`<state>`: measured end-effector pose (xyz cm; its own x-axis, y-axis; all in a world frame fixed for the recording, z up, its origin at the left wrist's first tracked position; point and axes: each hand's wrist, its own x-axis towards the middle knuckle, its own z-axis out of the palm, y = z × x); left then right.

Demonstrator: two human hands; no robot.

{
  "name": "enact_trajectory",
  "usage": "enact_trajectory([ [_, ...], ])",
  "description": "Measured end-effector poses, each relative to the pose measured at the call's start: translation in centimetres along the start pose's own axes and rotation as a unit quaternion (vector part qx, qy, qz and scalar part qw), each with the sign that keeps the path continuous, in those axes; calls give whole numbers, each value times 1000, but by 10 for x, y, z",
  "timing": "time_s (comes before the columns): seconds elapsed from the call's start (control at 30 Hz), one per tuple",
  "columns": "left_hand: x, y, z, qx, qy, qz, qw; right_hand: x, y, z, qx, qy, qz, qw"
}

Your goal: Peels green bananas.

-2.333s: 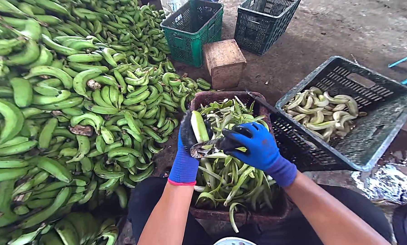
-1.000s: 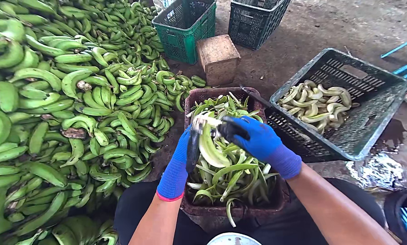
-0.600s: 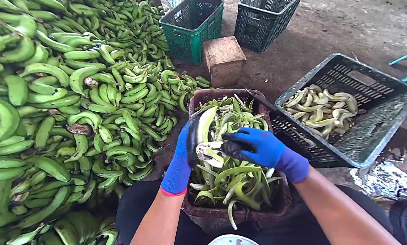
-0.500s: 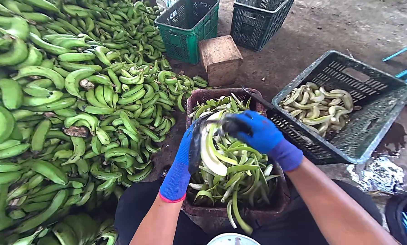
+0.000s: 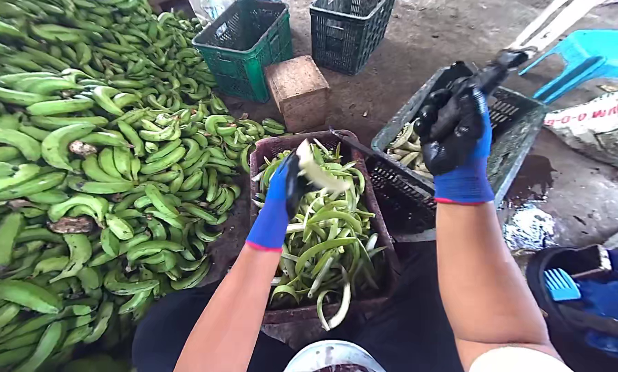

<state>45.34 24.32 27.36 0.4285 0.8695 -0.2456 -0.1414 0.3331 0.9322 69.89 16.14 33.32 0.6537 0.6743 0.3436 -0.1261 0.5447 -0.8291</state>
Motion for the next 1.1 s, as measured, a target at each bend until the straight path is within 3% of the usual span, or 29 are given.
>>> enact_trajectory([
  [0.07, -2, 29, 46, -10, -126, 57, 990, 5, -7, -8, 72, 59, 12, 996],
  [0.13, -23, 46, 57, 186, -215, 173, 943, 9, -12, -21, 116, 86, 4, 989],
  [0.17, -37, 48, 54, 350, -239, 237, 874, 11, -15, -27, 129, 88, -4, 988],
  [0.23, -69, 22, 40, 597, -287, 302, 685, 12, -24, -34, 140, 97, -8, 985],
  [0.27, -89, -3, 29, 653, -337, 265, 625, 12, -28, -36, 139, 96, -9, 986],
  [0.3, -110, -28, 19, 678, -385, 197, 595, 12, -31, -39, 143, 95, -13, 985],
  [0.4, -151, -99, -3, 699, -456, -3, 552, 9, -34, -39, 158, 94, -4, 983],
  [0.5, -156, -151, -23, 689, -458, 27, 561, 8, -32, -36, 157, 104, 4, 982],
  [0.6, -147, -161, -34, 644, -456, 63, 611, 6, -32, -39, 137, 102, 7, 985],
  [0.73, -125, -122, -39, 639, -445, 47, 625, 2, -36, -46, 139, 115, 28, 983],
  [0.87, -97, -73, -37, 655, -346, 139, 657, 1, -42, -52, 151, 115, 13, 982],
  [0.97, -73, -43, -35, 674, -269, 217, 653, 1, -41, -55, 151, 106, 1, 983],
  [1.1, -60, -14, -23, 701, -193, 215, 652, 1, -46, -56, 146, 134, 13, 980],
])
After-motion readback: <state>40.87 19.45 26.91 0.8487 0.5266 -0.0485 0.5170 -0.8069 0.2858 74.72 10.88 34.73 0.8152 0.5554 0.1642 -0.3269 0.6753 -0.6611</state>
